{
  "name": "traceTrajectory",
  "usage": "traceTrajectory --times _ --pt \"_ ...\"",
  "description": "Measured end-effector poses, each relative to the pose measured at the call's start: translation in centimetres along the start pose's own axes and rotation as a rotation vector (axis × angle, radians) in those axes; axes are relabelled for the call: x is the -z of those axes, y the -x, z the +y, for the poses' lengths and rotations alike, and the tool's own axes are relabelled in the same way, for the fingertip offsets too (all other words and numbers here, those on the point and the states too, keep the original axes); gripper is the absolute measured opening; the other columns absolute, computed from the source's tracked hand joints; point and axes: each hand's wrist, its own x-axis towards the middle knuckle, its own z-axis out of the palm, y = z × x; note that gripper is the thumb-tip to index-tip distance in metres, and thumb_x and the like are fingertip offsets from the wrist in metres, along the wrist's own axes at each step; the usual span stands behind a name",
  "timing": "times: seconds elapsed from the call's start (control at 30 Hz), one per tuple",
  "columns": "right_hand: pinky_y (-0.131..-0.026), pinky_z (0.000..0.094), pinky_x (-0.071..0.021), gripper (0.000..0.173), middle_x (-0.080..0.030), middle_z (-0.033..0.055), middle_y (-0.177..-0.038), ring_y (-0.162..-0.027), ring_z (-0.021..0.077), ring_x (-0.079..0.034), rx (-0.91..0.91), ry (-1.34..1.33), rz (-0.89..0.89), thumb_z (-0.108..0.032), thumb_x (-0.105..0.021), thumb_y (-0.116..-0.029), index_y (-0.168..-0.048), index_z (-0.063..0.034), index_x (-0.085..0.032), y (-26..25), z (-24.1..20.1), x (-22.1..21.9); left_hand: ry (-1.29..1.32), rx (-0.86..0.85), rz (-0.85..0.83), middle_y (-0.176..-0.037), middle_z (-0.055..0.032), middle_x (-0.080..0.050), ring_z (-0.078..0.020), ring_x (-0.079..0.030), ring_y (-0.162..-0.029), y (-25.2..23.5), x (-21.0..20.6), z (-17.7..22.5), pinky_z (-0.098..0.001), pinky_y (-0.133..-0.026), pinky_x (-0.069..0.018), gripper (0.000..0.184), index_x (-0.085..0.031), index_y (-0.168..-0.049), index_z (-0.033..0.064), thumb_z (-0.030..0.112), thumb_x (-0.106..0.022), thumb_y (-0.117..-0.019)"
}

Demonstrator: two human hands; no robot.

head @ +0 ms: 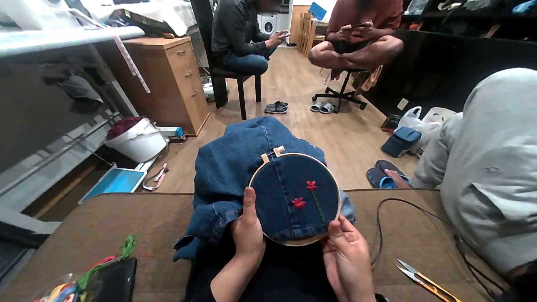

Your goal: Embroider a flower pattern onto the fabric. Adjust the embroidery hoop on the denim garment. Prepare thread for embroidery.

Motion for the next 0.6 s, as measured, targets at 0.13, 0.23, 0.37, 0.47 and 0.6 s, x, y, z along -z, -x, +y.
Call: traceTrajectory --times 0.13,0.23,0.37,0.47,0.6 --pt "-0.086 0.0337 -0.0638 0.023 -0.075 0.0118 -0.102 -0.093 0.0166 -0.076 -0.012 -0.003 -0.186 -0.006 -0.058 -0.0997 -0.12 0.0059 -0.06 -0.5 0.2 1.0 0.028 0.08 -0.032 -0.1 -0.0078 -0.074 -0.0121 -0.073 -0.094 -0.6 0.1 0.6 -0.0306 -0.085 -0.0619 0.032 -0.066 -0.117 -0.0003 0.028 -0.055 -0.1061" --pt "-0.087 0.0351 -0.0629 0.029 -0.073 0.0109 -0.106 -0.095 0.0172 -0.074 -0.06 0.046 -0.326 -0.017 -0.065 -0.0992 -0.12 0.0023 -0.06 -1.2 -0.2 2.0 0.021 0.146 -0.108 -0.108 -0.0097 -0.074 -0.0149 -0.072 -0.101 -1.3 1.0 0.8 -0.0331 -0.09 -0.0607 0.036 -0.065 -0.123 0.001 0.03 -0.051 -0.1073" --pt "-0.089 0.0411 -0.062 0.035 -0.075 0.0131 -0.11 -0.1 0.0229 -0.075 -0.383 -0.195 -0.396 -0.034 -0.037 -0.1098 -0.123 -0.0071 -0.056 -3.0 -2.4 2.8 0.082 0.376 -0.286 -0.112 -0.0113 -0.073 -0.02 -0.072 -0.104 -1.2 2.8 2.2 -0.0379 -0.09 -0.0614 0.042 -0.062 -0.13 0.0047 0.035 -0.039 -0.1109" --pt "-0.086 0.0434 -0.0628 0.056 -0.074 0.0157 -0.115 -0.104 0.0265 -0.074 -0.634 -0.33 -0.433 -0.045 -0.024 -0.111 -0.124 -0.0088 -0.064 -3.7 -3.4 2.6 0.175 0.477 -0.314 -0.109 -0.0125 -0.074 -0.0215 -0.074 -0.101 -1.0 3.9 2.4 -0.0386 -0.087 -0.0629 0.04 -0.061 -0.129 0.0036 0.032 -0.038 -0.1116" --pt "-0.09 0.0491 -0.0613 0.051 -0.073 0.0177 -0.117 -0.108 0.0302 -0.073 -0.682 -0.442 -0.453 -0.041 -0.029 -0.1094 -0.123 -0.0088 -0.066 -2.8 -2.9 1.9 0.213 0.505 -0.257 -0.099 -0.0115 -0.076 -0.0196 -0.076 -0.09 -0.4 4.3 2.5 -0.0362 -0.078 -0.0647 0.039 -0.063 -0.122 0.0026 0.029 -0.036 -0.1123"
